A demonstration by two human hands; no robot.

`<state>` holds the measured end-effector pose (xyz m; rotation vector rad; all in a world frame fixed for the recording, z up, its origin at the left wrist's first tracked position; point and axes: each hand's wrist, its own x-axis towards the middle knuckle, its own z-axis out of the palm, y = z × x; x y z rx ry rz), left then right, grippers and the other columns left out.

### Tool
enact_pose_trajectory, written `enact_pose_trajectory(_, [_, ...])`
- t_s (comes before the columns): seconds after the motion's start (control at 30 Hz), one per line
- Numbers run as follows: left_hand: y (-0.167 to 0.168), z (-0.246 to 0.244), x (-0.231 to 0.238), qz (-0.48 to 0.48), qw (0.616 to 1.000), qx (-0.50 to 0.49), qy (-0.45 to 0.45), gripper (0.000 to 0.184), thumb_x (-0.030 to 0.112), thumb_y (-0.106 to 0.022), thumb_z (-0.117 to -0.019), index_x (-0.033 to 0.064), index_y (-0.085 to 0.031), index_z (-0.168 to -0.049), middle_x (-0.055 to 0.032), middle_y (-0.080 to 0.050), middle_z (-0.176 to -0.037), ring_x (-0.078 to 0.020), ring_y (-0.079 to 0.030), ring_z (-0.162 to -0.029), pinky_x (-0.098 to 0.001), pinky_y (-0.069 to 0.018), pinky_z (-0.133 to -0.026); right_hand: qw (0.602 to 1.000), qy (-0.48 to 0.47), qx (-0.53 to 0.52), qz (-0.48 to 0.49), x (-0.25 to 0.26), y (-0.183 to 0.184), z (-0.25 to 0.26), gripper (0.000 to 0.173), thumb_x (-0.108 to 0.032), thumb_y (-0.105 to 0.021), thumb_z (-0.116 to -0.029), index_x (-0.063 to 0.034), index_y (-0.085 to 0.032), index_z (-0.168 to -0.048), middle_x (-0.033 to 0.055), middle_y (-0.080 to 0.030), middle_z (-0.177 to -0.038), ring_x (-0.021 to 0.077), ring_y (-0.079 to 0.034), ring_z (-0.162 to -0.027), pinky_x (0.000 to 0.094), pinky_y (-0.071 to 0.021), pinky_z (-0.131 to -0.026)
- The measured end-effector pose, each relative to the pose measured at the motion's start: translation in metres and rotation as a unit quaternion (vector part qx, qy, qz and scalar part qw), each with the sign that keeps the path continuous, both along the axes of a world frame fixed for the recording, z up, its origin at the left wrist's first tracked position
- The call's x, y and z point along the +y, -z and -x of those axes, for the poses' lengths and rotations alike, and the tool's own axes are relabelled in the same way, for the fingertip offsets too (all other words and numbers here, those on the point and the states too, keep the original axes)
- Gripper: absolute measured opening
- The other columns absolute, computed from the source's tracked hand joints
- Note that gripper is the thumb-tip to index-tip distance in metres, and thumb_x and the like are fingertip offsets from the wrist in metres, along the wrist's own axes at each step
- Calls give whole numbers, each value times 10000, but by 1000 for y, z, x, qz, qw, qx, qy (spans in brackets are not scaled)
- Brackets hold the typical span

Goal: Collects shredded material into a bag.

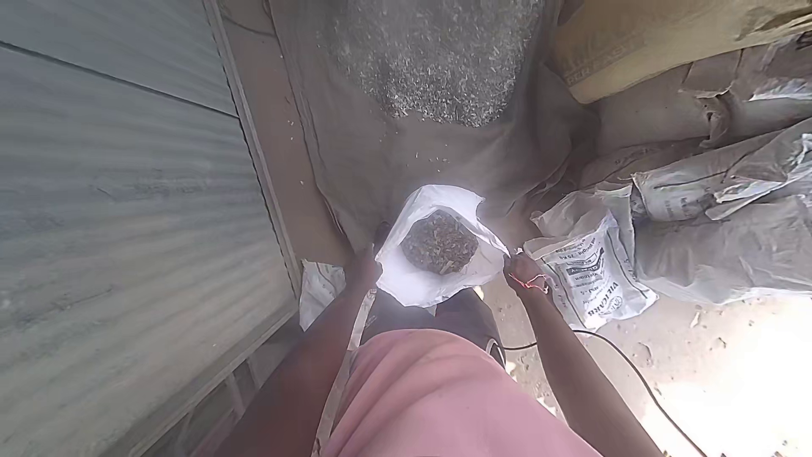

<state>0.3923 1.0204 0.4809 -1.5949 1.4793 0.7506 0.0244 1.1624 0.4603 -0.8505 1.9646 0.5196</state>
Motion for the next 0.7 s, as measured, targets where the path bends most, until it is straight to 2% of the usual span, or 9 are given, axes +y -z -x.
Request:
enact_pose_trajectory(0.1, [9, 28, -21, 61, 994, 66, 58, 903, 242, -740, -861, 194, -279, -1636, -167, -476, -1541, -380, -486, -1390, -596, -440, -1074, 1000, -21, -11, 9, -1, 0, 4, 507, -421, -383, -1086, -60, -723, -1191, 184, -654, -1328, 354, -611, -1268, 579, -478, -1037])
enact_pose_trajectory(0.17, [20, 48, -33, 74, 987, 95, 106, 949, 250, -750, -855, 217, -235, -1652, -171, -498, -1520, -385, -500, -1369, -602, -440, -1056, 999, -41, -14, 9, -5, -4, 1, 495, -424, -399, -1080, -72, -727, -1192, 175, -651, -1341, 353, -601, -1282, 594, -466, -1042])
enact_pose_trajectory(0.23, [20, 70, -53, 80, 983, 107, 127, 765, 204, -690, -900, 177, -377, -1597, -190, -632, -1364, -393, -606, -1248, -616, -463, -1015, 998, -53, -16, 13, -11, -10, -1, 482, -432, -418, -1072, -86, -731, -1190, 170, -651, -1338, 347, -594, -1285, 599, -453, -1043])
enact_pose_trajectory(0.3, [12, 84, -82, 104, 983, 99, 112, 388, 243, -602, -974, 104, -647, -1333, -186, -722, -1171, -378, -680, -1118, -606, -497, -970, 998, -65, -15, 22, -15, -16, -1, 468, -426, -423, -1065, -98, -736, -1183, 167, -656, -1330, 348, -598, -1279, 599, -457, -1037])
enact_pose_trajectory(0.4, [-12, 85, -126, 173, 979, 92, 51, 283, 255, -509, -1030, 77, -695, -1145, -194, -729, -1093, -401, -701, -1056, -628, -536, -868, 995, -86, -10, 48, -17, -24, 5, 445, -398, -422, -1057, -112, -749, -1155, 161, -675, -1299, 345, -617, -1252, 598, -475, -1005])
enact_pose_trajectory(0.47, [-28, 81, -137, 189, 974, 126, 10, 286, 245, -486, -1048, 101, -690, -1189, -193, -726, -1094, -402, -695, -1063, -640, -533, -869, 993, -101, -13, 57, -19, -27, 6, 463, -401, -398, -1060, -104, -745, -1130, 159, -673, -1296, 342, -617, -1248, 585, -485, -995])
enact_pose_trajectory(0.53, [-32, 86, -127, 138, 976, 168, 29, 301, 281, -503, -1052, 113, -687, -1222, -184, -725, -1098, -389, -694, -1073, -639, -534, -884, 993, -101, -14, 66, -21, -27, 4, 462, -401, -400, -1054, -101, -738, -1145, 153, -669, -1302, 338, -612, -1256, 579, -481, -1002])
enact_pose_trajectory(0.63, [-4, 107, -78, -22, 981, 187, 34, 495, 529, -545, -1019, 74, -729, -1079, -178, -728, -1017, -357, -703, -1010, -627, -542, -882, 994, -73, -4, 87, -30, -24, 1, 467, -462, -482, -1025, -116, -699, -1251, 165, -646, -1343, 347, -598, -1276, 579, -468, -1037])
enact_pose_trajectory(0.7, [22, 121, -40, -149, 972, 165, -69, 747, 655, -518, -996, -18, -648, -1291, -261, -673, -1238, -397, -644, -1193, -620, -473, -1039, 994, -59, -3, 92, -33, -24, 0, 491, -485, -554, -999, -121, -660, -1310, 172, -630, -1360, 347, -588, -1289, 574, -460, -1055])
